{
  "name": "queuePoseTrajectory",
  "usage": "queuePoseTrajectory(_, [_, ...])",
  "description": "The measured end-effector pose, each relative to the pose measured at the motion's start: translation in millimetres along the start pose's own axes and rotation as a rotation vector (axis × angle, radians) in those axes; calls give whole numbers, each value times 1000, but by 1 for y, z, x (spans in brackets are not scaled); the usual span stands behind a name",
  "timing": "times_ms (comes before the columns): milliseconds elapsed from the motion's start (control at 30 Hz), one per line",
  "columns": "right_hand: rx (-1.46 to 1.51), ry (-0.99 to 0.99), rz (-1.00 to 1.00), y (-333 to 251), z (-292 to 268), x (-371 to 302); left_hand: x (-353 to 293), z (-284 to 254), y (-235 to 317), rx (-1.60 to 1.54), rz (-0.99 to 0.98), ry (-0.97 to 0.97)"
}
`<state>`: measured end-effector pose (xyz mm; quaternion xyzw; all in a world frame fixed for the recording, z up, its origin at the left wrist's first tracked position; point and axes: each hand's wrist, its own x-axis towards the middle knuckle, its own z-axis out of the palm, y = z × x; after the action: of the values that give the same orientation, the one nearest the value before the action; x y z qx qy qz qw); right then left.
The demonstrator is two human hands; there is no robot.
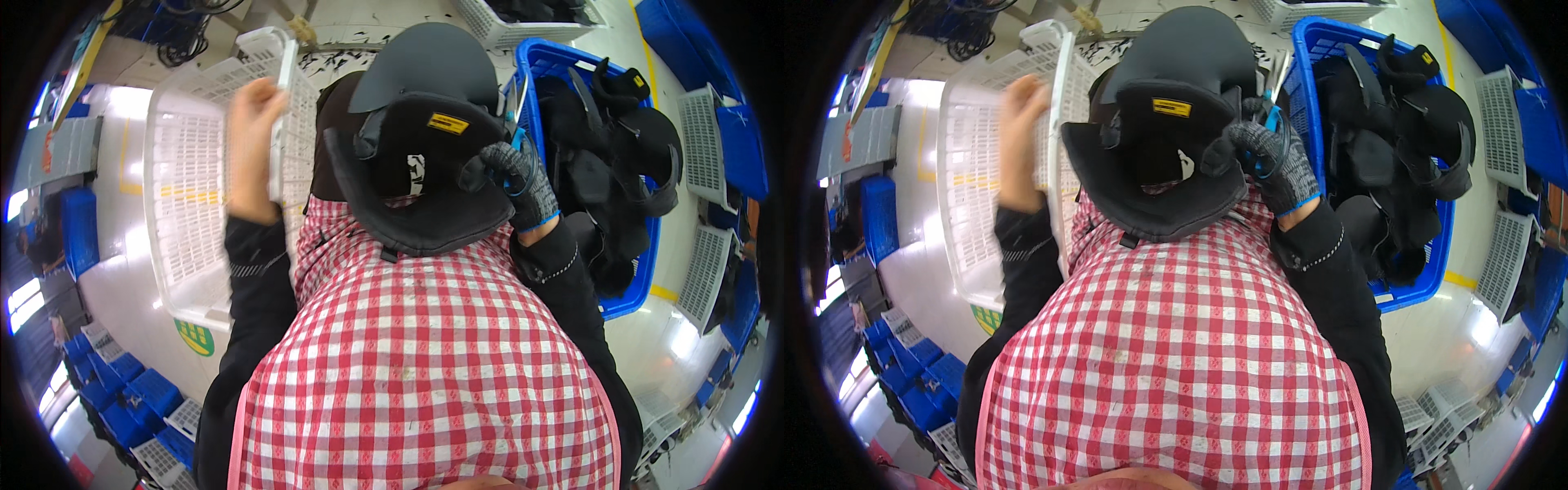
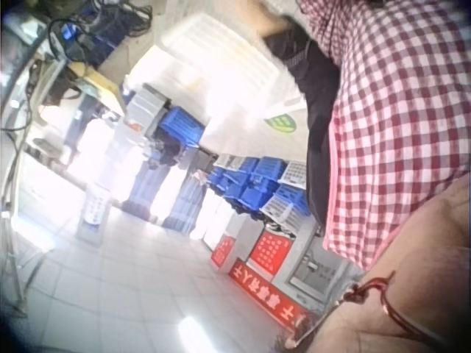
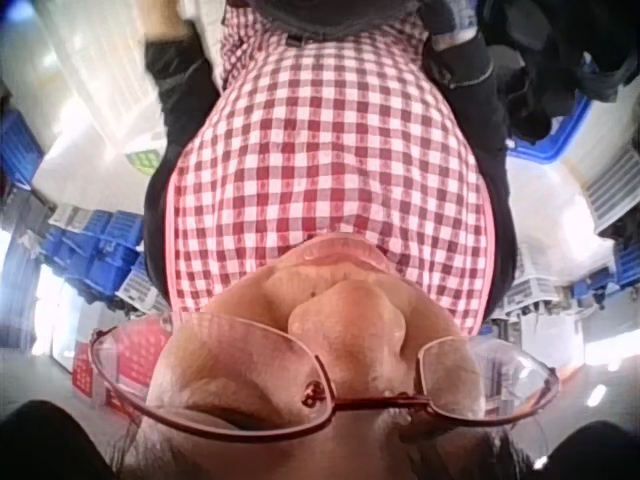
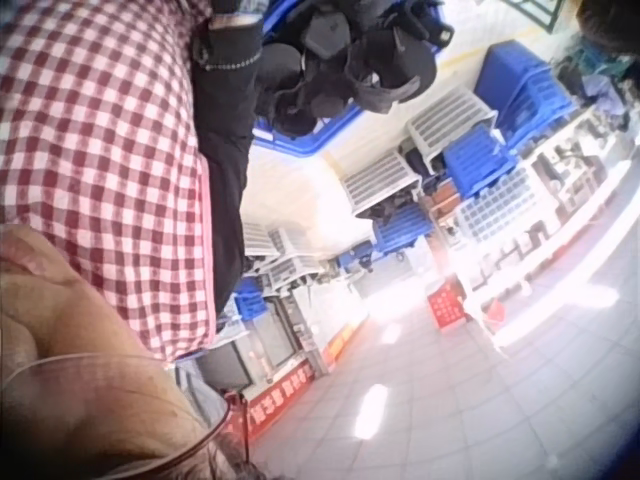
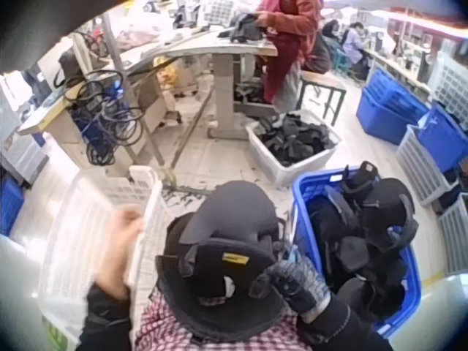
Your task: The person uses shears to trim excess fabric from black shoe parts, then places the trimmed pieces into a white basket. The person then carries a blue basket filled with shoe parts across the factory floor and sets it down near other baskets.
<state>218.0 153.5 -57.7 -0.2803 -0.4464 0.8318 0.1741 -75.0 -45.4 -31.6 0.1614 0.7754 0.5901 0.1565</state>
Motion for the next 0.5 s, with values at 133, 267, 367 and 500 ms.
queuePoseTrajectory(133, [212, 213, 57, 3, -14, -6, -78, -29, 75, 39, 504, -537])
queuePoseTrajectory(267, [301, -5, -125, 11, 4, 4, -123, 52, 68, 573, 780, -520])
queuePoseTrajectory(367, [132, -8, -133, 13, 19, 4, -86, 74, 40, 663, 797, -248])
queuePoseTrajectory(500, [100, 33, -7, 9, 17, -1, -69, 80, 15, 559, 753, -251])
